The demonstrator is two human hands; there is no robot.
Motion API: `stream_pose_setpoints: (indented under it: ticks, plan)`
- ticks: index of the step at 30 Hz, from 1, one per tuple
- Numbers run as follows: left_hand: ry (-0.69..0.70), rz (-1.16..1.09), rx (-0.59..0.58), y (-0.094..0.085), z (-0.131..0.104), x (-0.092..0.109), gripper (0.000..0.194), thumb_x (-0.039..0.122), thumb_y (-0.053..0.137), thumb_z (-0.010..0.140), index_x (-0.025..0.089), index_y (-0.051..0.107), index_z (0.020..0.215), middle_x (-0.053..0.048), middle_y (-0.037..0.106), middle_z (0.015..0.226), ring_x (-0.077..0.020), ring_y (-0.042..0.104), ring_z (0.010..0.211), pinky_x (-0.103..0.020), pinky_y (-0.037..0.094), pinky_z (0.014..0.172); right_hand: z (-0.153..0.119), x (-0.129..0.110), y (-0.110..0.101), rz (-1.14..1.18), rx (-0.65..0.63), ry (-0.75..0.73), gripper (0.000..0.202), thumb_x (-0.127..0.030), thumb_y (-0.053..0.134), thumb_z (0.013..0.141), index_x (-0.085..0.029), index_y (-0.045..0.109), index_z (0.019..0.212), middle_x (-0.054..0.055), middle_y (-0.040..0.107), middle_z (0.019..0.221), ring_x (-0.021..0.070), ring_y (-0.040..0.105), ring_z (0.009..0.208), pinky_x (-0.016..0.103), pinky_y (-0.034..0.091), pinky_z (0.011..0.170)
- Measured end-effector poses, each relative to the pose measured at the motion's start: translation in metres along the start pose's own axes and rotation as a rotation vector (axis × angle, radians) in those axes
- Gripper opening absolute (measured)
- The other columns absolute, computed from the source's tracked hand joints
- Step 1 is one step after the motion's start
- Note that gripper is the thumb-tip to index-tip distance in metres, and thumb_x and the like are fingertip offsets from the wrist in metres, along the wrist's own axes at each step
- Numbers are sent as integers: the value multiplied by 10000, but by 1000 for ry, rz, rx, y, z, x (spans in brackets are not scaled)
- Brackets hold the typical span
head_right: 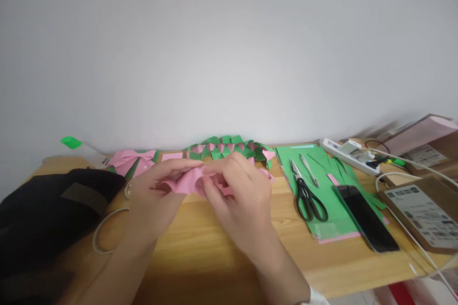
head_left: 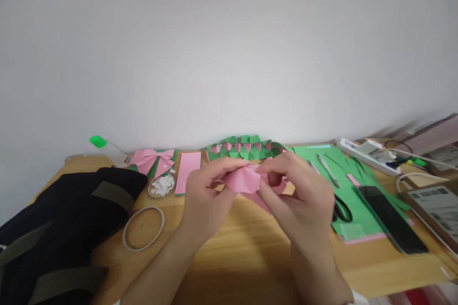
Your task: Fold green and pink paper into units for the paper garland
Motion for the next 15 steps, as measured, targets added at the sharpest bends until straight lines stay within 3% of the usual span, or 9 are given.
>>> stream_pose_setpoints:
  ticks: [4,8,12,15]
  plan:
    - [187,134,90,-8,-9,7,550,-63,529,650,333,753,958,99,776,930,-154,729,822,-245,600,743,-4,-2,-8,-26,45,-99,187,-42,615,820,-228,613,845,-13,617,703,118,567,623,257,434,539]
    - [315,203,83,-13,-17,13,648,-72,512,659,363,715,1094,99,758,1052,-171,724,910,-280,599,848,-7,-4,-15,-48,95,-184,241,-33,667,780,-230,657,918,17,672,811,156,640,749,286,500,615]
    - [393,226,28,-16,-20,17,555,16,552,785,374,678,1188,59,744,1116,-203,715,985,-337,597,886,-8,-7,-16,-63,53,-236,237,-40,615,814,-205,687,968,47,698,883,157,638,781,284,517,620]
    - [425,222,8,-16,-20,21,440,122,599,860,374,668,1214,26,744,1125,-199,716,998,-313,595,881,-10,-8,-16,-82,57,-260,254,-47,588,830,-209,699,991,50,723,906,161,655,804,277,536,621]
Point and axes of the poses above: each hand's wrist, its own z-axis towards the middle knuckle, its own y-axis out of the palm, x = y × z, the point moved 3 cm from there along z, towards the middle knuckle
